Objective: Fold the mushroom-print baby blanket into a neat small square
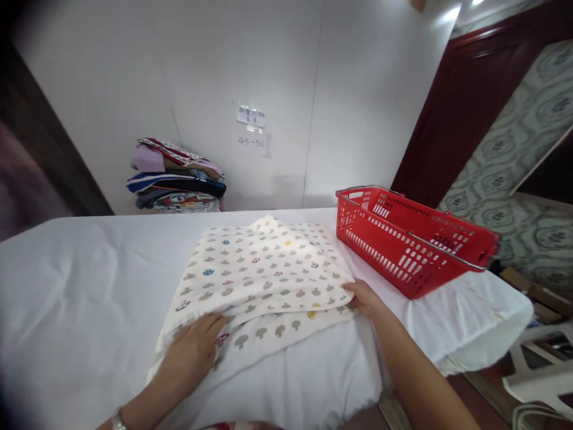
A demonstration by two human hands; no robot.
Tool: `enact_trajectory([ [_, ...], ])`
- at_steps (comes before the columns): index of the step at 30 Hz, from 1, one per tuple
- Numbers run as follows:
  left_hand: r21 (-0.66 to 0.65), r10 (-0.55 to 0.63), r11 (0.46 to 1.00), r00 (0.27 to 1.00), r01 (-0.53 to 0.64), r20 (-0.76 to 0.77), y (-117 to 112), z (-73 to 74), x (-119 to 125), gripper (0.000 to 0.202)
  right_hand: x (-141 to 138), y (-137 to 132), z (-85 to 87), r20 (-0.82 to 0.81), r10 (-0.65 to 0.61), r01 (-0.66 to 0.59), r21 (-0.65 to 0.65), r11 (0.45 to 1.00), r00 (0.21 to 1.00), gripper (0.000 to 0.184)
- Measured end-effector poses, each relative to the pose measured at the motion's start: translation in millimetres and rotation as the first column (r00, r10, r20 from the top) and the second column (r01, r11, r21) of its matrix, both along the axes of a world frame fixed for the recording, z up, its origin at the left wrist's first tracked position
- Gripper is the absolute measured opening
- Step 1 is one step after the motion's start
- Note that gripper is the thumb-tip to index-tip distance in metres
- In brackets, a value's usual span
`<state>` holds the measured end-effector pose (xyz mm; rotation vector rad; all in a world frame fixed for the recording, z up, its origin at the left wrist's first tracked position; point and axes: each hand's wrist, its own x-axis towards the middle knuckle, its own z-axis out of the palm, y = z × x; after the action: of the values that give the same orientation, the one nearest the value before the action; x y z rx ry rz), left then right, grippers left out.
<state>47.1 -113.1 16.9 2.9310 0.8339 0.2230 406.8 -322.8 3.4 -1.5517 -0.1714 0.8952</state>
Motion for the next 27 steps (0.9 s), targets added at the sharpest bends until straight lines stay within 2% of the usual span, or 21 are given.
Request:
enact_trajectory([
  [3, 0.044, 0.042, 0.998, 0.998, -0.040, -0.051, 5.9, 1.2, -6.4, 0.053, 0.1, 7.4, 10.3, 0.016, 0.020, -0.019, -0.023, 1.000, 1.000, 0.033],
  [7, 0.083, 0.075, 0.994, 0.994, -0.069, -0.074, 9.6, 4.0, -9.1, 0.047, 2.1, 15.5, 22.3, -0.025, 0.077, -0.076, 0.032, 0.997, 0.997, 0.029],
  [10, 0.091, 0.107, 0.991, 0.988, -0.097, -0.110, 10.5, 7.4, -4.2, 0.043, 1.7, 21.8, 26.4, -0.064, 0.099, -0.095, 0.073, 0.993, 0.993, 0.025],
  [15, 0.086, 0.116, 0.991, 0.981, -0.103, -0.155, 10.4, 14.8, 2.4, 0.035, 6.3, 31.4, 27.4, -0.079, 0.089, -0.086, 0.043, 0.995, 0.993, 0.023],
  [18, 0.083, 0.119, 0.991, 0.977, -0.106, -0.177, 9.2, 18.4, 1.4, 0.032, 18.1, 33.7, 30.4, -0.058, 0.046, -0.039, 0.123, 0.992, 0.997, 0.022],
  [22, 0.097, 0.098, 0.992, 0.978, -0.081, -0.185, 6.8, 19.6, -0.2, 0.034, 34.1, 36.3, 39.7, -0.016, -0.079, 0.081, 0.256, 0.963, 0.997, 0.022],
  [27, 0.085, 0.103, 0.993, 0.971, -0.086, -0.218, 4.7, 22.8, 0.6, 0.038, 35.1, 42.7, 46.6, -0.115, -0.133, 0.160, 0.268, 0.950, 0.984, 0.021],
])
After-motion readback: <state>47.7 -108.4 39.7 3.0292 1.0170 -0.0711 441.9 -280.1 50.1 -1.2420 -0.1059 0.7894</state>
